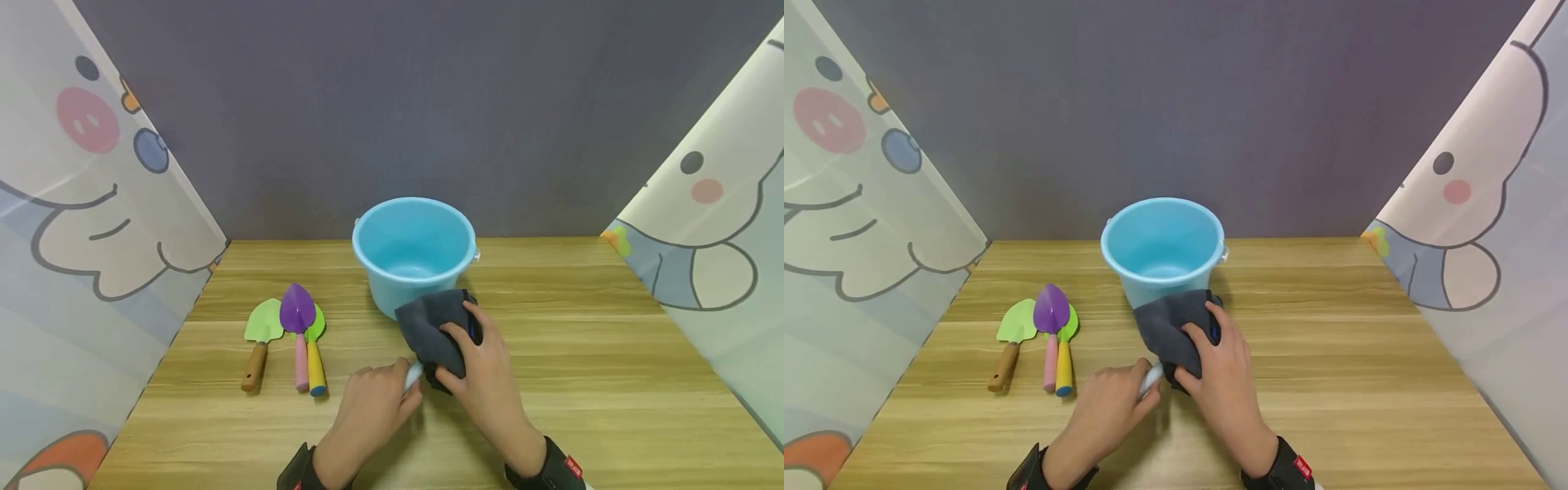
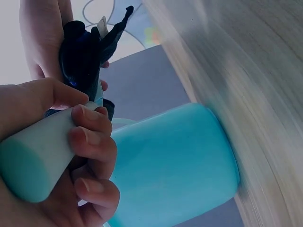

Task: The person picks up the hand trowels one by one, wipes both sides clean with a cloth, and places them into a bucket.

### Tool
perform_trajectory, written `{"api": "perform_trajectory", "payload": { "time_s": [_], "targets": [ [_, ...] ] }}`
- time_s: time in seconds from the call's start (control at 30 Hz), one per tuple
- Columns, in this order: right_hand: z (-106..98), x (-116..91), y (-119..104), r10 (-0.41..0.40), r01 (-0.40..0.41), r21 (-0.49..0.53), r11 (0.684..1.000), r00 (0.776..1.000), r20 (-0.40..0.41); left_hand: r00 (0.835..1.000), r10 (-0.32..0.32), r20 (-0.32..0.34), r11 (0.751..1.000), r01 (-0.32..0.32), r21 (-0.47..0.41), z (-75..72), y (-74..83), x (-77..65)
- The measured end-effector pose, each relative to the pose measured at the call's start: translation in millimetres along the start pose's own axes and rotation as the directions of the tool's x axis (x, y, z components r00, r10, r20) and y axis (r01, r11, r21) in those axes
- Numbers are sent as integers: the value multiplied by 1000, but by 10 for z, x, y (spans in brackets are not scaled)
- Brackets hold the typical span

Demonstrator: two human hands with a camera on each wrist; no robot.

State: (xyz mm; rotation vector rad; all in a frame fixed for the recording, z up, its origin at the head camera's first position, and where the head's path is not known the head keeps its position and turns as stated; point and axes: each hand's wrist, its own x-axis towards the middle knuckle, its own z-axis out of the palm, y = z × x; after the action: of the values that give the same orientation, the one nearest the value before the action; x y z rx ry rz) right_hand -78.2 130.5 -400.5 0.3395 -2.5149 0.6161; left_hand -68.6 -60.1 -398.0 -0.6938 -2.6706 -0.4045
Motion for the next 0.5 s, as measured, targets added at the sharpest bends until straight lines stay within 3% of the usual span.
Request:
{"api": "perform_trajectory", "payload": {
  "time_s": [0.5],
  "targets": [
    [-26, 37, 95, -8, 5, -41, 999, 998, -69, 1000, 9, -17, 1000, -9, 3, 28, 2, -5]
  ]
}}
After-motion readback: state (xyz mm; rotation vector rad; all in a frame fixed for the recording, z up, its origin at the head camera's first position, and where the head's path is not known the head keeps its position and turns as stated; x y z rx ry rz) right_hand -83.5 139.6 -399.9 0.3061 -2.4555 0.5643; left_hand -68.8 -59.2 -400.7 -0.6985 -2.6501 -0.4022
